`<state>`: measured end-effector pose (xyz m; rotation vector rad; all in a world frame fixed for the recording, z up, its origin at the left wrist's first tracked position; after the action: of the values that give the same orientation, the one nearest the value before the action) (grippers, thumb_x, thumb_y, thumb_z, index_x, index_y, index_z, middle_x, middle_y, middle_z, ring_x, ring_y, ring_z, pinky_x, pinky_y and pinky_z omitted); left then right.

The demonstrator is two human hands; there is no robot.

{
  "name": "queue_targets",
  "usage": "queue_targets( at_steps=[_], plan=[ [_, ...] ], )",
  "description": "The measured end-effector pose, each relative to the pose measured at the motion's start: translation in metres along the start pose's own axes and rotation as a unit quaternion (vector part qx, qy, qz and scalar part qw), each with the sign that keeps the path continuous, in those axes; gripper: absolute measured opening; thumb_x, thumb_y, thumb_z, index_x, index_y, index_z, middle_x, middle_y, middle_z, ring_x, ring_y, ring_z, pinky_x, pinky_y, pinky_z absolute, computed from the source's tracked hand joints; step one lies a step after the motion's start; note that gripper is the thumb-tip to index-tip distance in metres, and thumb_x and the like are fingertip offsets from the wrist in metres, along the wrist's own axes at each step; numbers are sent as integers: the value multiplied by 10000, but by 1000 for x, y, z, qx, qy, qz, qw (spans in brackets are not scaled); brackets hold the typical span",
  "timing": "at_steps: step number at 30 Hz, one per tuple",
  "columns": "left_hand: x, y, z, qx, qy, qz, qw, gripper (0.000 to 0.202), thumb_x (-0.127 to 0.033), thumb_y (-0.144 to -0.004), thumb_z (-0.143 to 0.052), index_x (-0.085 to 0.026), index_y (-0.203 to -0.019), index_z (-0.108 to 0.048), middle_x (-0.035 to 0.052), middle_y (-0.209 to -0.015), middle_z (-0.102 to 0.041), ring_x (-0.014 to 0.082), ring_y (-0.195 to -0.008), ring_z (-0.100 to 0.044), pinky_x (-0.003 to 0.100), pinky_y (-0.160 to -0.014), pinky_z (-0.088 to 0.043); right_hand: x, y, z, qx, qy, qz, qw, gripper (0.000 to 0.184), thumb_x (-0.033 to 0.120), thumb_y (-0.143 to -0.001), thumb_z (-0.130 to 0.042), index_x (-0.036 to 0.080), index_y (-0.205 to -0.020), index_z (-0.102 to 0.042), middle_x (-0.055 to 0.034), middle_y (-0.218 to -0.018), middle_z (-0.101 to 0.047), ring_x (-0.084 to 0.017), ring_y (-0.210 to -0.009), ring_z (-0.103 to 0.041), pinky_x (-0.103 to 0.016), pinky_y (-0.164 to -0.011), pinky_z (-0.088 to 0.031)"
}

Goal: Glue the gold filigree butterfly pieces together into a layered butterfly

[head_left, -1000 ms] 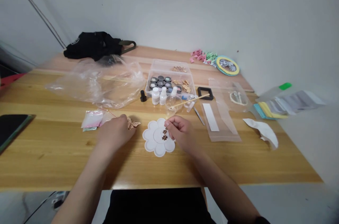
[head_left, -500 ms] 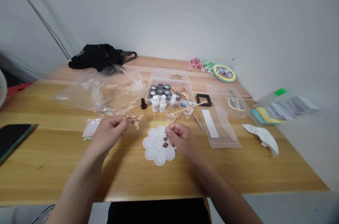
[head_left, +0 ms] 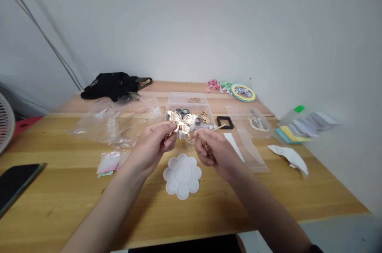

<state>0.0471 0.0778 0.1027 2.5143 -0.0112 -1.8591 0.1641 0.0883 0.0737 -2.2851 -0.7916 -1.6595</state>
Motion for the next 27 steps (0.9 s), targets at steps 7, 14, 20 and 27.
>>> queue_targets(
  at_steps=[7,14,20,27],
  plan=[
    [-42,-6,-26,50,-87,-85,991,377,-345,-760,-618,-185,-470,-437,-56,-435,-381,70,-451,-308,246,-465,-219,73,3,-4,-58,62,185,979,283,428,-833,-614,198,-706,-511,113,-478,-290,-34,-409,-171,-191,-384,-160],
    [-40,-3,-27,59,-75,-96,991,320,-384,-744,-676,-173,-538,-551,-55,-457,-430,62,-441,-338,216,-439,-236,104,36,-4,-191,206,336,899,291,290,-862,-567,192,-601,-483,82,-495,-325,-54,-455,-269,-214,-415,-214],
    [-42,-2,-8,10,-88,-111,990,151,-344,-749,-693,-196,-727,-713,-51,-463,-455,71,-456,-375,201,-438,-268,116,57,-5,-209,311,396,839,284,230,-870,-551,198,-596,-483,76,-463,-377,-56,-433,-320,-213,-411,-247],
    [-59,9,8,-24,-115,-174,978,199,-210,-756,-686,-257,-939,-748,-37,-564,-533,86,-505,-444,195,-441,-330,67,21,-12,-52,63,177,981,302,394,-858,-563,208,-642,-461,96,-481,-307,-50,-406,-203,-208,-381,-165]
  ],
)
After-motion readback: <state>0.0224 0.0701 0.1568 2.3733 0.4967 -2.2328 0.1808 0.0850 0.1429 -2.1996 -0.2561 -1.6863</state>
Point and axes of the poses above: each hand's wrist, its own y-axis away from the middle knuckle, its own z-axis out of the back of the hand, x = y × z, the point moved 9 cm from there along -y, towards the middle knuckle
